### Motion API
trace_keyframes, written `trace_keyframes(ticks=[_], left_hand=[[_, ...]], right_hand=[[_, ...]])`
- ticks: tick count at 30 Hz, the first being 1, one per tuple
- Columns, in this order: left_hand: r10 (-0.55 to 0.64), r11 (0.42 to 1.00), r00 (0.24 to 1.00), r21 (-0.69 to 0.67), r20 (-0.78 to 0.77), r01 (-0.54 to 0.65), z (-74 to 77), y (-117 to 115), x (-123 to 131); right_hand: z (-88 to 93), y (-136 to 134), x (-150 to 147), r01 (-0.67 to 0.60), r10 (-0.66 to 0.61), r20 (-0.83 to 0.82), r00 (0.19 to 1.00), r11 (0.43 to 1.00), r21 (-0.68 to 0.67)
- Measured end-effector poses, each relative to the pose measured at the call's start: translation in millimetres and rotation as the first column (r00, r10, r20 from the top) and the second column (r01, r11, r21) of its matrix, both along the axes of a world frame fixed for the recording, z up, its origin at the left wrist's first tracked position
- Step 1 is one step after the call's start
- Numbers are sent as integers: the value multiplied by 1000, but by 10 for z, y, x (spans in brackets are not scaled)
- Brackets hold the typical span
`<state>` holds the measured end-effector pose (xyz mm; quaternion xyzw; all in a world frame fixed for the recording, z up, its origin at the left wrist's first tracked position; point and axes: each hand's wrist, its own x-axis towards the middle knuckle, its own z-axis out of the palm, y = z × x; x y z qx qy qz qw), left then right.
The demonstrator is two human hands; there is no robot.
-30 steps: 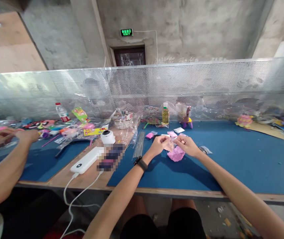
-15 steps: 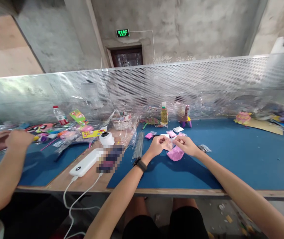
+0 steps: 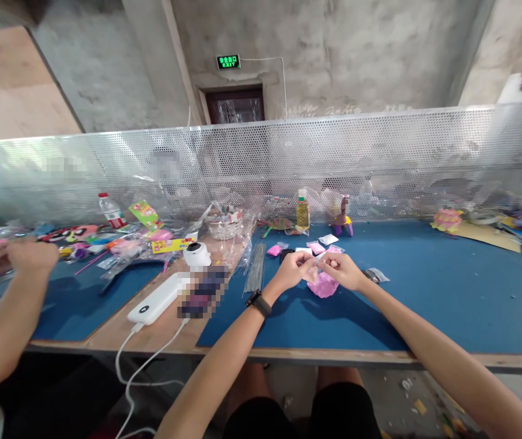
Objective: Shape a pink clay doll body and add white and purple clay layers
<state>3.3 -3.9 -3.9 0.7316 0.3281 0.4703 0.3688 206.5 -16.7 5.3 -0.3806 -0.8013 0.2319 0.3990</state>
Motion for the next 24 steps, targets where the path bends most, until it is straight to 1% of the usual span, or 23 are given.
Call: trace_keyframes(ticks=[7, 11, 15, 18, 21, 24], left_hand=[[-2, 1000, 1000, 27, -22, 2, -7, 6, -3], [-6, 997, 999, 72, -48, 10, 0, -23, 10], [-8, 998, 998, 67, -61, 12, -10, -61, 43], [28, 996, 997, 86, -69, -22, -26, -49, 43], [85, 991, 994, 105, -68, -78, -43, -3, 18], [112, 989, 990, 104, -86, -103, -57, 36, -10]], right_hand=[[-6, 18, 25, 76, -76, -3, 997, 995, 69], [8, -5, 9, 67, -69, 17, 997, 995, 69], [13, -19, -11, 65, -68, 37, 997, 994, 88], [10, -11, -14, 92, -98, 49, 994, 988, 126], [7, 1, -4, 126, -133, 52, 990, 984, 127], [13, 6, 13, 133, -140, 52, 989, 983, 126]])
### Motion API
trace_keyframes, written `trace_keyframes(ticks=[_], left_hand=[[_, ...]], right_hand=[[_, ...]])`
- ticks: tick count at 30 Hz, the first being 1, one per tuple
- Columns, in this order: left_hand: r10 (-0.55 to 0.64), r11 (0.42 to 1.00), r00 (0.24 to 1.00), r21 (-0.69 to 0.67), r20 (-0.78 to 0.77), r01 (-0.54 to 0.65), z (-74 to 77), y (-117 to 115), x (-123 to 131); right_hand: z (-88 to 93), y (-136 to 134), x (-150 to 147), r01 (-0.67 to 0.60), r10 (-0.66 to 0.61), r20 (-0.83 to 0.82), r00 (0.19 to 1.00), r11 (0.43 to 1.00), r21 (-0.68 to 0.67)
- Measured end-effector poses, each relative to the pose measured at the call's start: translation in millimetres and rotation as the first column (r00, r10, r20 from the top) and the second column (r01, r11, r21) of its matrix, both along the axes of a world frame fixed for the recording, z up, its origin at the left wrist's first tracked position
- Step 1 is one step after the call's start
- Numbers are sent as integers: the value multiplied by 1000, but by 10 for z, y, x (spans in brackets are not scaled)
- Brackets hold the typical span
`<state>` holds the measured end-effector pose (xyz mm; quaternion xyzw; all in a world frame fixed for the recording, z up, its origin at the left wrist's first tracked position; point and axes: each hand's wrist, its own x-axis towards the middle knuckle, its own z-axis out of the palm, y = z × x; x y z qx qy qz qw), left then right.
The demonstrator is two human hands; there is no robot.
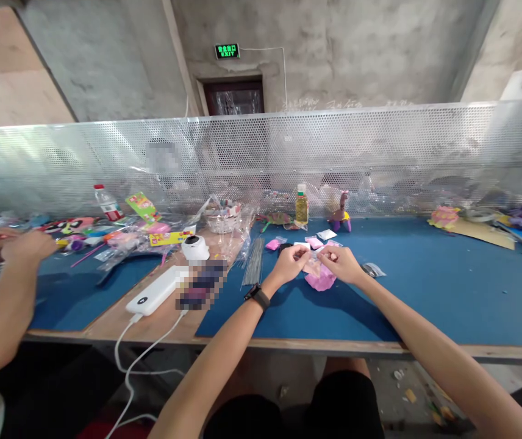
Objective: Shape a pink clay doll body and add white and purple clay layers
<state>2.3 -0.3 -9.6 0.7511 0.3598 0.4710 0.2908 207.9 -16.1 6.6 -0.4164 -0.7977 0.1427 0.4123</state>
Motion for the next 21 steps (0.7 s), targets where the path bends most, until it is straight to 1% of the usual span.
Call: trace_keyframes(ticks=[8, 14, 21], left_hand=[[15, 1000, 999, 28, -48, -14, 34, -33, -10], [28, 998, 998, 49, -52, -26, 46, -23, -25], [-33, 999, 999, -2, -27, 33, 66, -80, 16]], right_hand=[[36, 1, 41, -50, 50, 65, 997, 999, -7], [55, 2, 68, -10, 11, 116, 993, 1000, -9], [42, -20, 31, -17, 17, 65, 998, 1000, 1]])
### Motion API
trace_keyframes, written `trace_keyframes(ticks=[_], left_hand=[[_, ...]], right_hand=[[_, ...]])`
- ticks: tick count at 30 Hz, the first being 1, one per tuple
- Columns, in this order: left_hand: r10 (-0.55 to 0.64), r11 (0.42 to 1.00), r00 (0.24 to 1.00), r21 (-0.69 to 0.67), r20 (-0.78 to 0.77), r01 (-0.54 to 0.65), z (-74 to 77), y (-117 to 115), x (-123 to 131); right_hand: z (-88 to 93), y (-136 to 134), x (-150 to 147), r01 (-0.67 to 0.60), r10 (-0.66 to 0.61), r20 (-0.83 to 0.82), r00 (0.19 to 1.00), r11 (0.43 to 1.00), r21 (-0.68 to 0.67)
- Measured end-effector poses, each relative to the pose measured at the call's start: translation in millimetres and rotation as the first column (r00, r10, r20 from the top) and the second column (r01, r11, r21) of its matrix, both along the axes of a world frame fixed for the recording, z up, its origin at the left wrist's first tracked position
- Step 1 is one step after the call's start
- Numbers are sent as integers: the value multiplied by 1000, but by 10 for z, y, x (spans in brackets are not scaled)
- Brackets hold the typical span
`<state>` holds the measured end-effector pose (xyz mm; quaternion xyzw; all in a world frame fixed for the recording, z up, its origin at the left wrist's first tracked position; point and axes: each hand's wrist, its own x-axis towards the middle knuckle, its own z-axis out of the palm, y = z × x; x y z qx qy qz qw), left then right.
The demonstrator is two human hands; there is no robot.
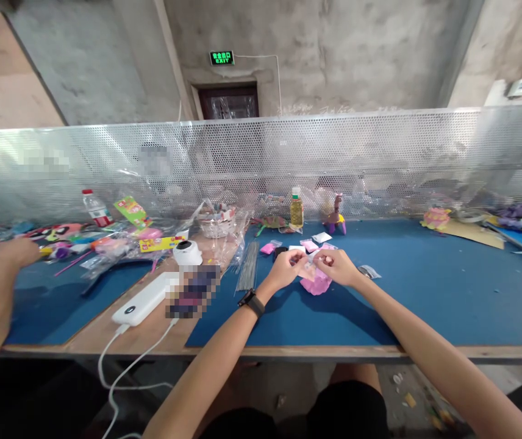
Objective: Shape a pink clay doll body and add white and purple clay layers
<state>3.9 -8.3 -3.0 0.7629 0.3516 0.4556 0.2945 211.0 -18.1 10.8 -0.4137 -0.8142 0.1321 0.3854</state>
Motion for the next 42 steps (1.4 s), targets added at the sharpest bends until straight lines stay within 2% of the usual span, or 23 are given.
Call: trace_keyframes(ticks=[5, 11, 15, 22, 25, 27, 29, 31, 32, 33, 35, 37, 40, 42], left_hand=[[-47, 999, 998, 5, 42, 46, 17, -37, 46], [-51, 996, 993, -63, 102, 58, 37, 68, -14], [-36, 995, 992, -90, 125, 48, 61, 106, -87], [-20, 996, 992, -81, 122, 30, 121, 68, -96], [-28, 986, 991, -162, 128, 48, 156, 94, -143], [33, 969, 998, -247, 61, -17, 166, 126, -237], [196, 942, 971, -248, -135, -225, 163, 147, -362], [379, 894, 835, -77, -398, -442, 151, 141, -462], [479, 857, 751, 56, -454, -513, 143, 128, -485], [557, 820, 683, 182, -472, -543, 133, 109, -484], [632, 775, 632, 341, -449, -532, 103, 65, -413], [593, 805, 660, 354, -461, -476, 55, 21, -279], [423, 906, 753, 216, -504, -364, -45, -28, -79], [347, 937, 816, 152, -461, -313, -100, -41, -3]], right_hand=[[10, -35, -49, -43, 44, -30, 999, 999, 16], [33, 27, -7, -54, 55, -35, 998, 998, 22], [33, 59, 52, -64, 63, -20, 998, 997, -35], [36, 23, 29, -68, 67, -46, 997, 997, -26], [-8, 44, 39, -96, 92, -56, 994, 994, -59], [-53, 79, 65, -93, 89, -67, 994, 993, -67], [-94, 120, 92, -68, 64, -83, 995, 996, -51], [-115, 151, 113, -43, 38, -83, 996, 998, -56], [-116, 162, 121, -30, 25, -75, 997, 997, -76], [-112, 170, 128, -17, 11, -61, 998, 995, -98], [-94, 180, 144, 20, -22, -17, 1000, 993, -114], [-81, 193, 165, 73, -69, 42, 997, 993, -94], [-89, 226, 200, 170, -162, 91, 983, 980, -99], [-107, 252, 219, 223, -214, 78, 974, 966, -134]])
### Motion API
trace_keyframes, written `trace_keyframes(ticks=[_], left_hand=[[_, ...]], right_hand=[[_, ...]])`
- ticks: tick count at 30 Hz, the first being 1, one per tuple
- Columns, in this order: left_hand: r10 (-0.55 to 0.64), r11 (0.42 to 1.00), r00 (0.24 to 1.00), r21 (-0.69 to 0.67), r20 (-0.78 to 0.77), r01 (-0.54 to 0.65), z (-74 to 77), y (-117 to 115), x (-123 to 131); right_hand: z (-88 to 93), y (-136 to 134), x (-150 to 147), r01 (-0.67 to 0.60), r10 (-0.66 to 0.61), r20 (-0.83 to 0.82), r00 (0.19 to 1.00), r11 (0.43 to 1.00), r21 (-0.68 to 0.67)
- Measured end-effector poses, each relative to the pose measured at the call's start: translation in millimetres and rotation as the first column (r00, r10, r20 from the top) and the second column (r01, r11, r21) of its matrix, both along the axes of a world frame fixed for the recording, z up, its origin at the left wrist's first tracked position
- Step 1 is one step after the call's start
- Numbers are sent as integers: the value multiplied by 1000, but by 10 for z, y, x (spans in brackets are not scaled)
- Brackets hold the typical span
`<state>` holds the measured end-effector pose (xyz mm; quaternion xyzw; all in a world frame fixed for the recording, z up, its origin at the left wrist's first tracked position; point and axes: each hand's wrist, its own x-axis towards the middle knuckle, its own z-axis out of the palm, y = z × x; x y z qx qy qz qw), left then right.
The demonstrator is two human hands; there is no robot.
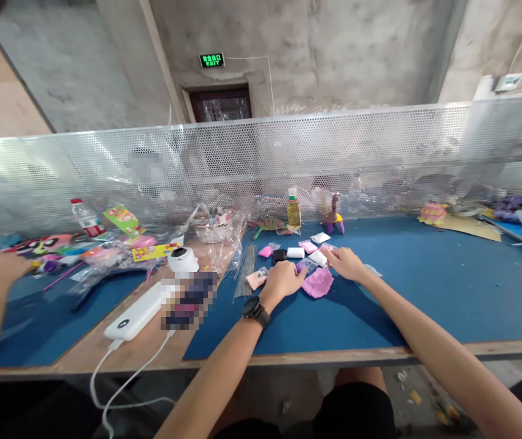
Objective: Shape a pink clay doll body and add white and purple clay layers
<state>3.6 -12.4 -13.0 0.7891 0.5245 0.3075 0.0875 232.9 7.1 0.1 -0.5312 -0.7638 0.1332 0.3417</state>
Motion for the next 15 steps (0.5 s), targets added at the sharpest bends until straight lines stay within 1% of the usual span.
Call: trace_keyframes(ticks=[3, 5, 8, 10, 12, 13, 15], left_hand=[[-21, 999, 998, -41, 53, 23, -22, 9, 24], [-60, 996, 993, -52, 106, 66, -1, 34, 11], [-156, 980, 943, -71, 293, 184, 54, 100, -9], [-162, 963, 906, -137, 391, 232, 99, 163, -17], [-142, 942, 907, -226, 396, 247, 151, 235, -23], [-138, 933, 919, -262, 369, 246, 176, 271, -26], [-157, 923, 937, -293, 312, 252, 218, 330, -27]], right_hand=[[-18, 25, 18, 45, -45, -10, 999, 998, -53], [-15, 24, 27, 44, -46, -34, 998, 998, -49], [-6, 12, 40, -16, 13, -177, 984, 1000, -16], [-12, 15, 40, -69, 47, -292, 955, 995, -68], [-33, 32, 31, -104, 50, -376, 925, 987, -126], [-46, 44, 24, -108, 51, -402, 914, 987, -119], [-62, 60, 7, -83, 64, -424, 903, 996, -26]])
